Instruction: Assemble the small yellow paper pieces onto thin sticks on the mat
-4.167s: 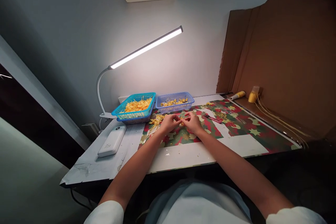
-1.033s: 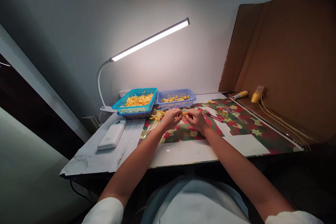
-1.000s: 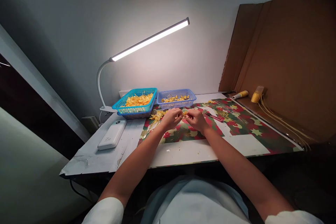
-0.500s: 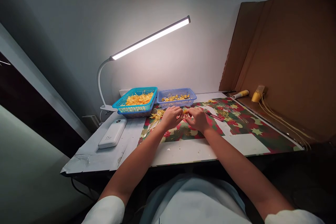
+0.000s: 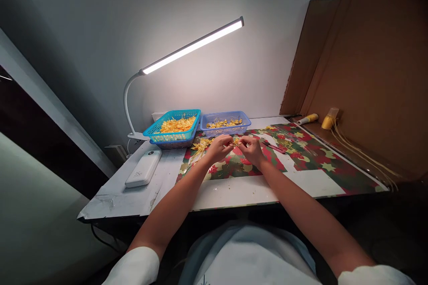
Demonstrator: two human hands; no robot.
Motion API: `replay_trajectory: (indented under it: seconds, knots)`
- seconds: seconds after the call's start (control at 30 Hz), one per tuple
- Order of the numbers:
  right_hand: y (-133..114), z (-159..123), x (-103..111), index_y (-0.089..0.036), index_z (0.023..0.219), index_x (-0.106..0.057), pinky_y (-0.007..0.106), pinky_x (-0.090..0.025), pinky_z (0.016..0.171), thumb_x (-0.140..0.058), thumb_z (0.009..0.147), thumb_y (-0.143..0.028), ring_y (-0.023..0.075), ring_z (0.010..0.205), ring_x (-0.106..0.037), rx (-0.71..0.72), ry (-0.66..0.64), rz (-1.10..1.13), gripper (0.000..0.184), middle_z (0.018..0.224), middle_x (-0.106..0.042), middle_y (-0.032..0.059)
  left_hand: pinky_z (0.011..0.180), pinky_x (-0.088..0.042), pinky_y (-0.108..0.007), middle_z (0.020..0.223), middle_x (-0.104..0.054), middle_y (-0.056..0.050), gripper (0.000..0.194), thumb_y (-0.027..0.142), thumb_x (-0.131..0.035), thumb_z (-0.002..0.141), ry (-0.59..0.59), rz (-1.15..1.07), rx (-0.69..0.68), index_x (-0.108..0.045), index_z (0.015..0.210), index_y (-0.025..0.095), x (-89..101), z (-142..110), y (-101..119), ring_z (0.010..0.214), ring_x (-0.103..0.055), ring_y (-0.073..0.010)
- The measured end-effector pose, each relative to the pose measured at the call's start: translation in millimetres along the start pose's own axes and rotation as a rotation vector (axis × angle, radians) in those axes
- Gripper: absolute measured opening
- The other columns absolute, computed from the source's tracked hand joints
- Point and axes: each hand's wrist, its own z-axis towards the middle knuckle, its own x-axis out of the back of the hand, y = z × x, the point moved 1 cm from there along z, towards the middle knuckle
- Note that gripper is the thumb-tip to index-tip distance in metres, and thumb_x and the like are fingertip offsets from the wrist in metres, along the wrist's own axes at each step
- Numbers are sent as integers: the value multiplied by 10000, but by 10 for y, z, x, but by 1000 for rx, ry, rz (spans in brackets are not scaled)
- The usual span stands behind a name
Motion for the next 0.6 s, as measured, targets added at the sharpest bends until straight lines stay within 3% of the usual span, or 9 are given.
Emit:
replay_trajectory:
  seconds: [0.13, 0.27, 0.43, 0.6]
  knots:
    - [-14, 2, 36, -193, 573, -473, 251, -358, 550, -462, 753, -267, 122, 550, -425, 8, -47, 64, 195, 547, -464, -20, 639, -367, -261, 643, -499, -7, 182, 203, -413, 801, -4, -13, 11, -451, 624, 189, 21, -2, 18, 672, -450, -146]
    - [-43, -5, 106, -195, 631, -512, 263, -369, 591, -439, 792, -271, 138, 593, -466, 86, -106, 17, 193, 608, -530, -1, 654, -354, -276, 664, -526, -10, 175, 234, -427, 837, -18, 74, -91, -472, 673, 193, 64, -19, 43, 667, -442, -150]
    - [-70, -11, 149, -197, 636, -499, 281, -358, 651, -413, 812, -230, 140, 599, -460, 197, -110, -133, 199, 596, -518, 0, 693, -346, -293, 710, -575, -22, 177, 232, -426, 865, 3, 220, -153, -503, 710, 193, 112, -30, 84, 699, -471, -161]
    - [-67, -10, 135, -198, 624, -475, 272, -347, 632, -433, 814, -246, 127, 578, -438, 199, -90, -153, 201, 583, -497, -11, 712, -339, -302, 741, -602, -29, 177, 237, -425, 877, 12, 293, -158, -531, 740, 197, 96, -29, 84, 726, -489, -170]
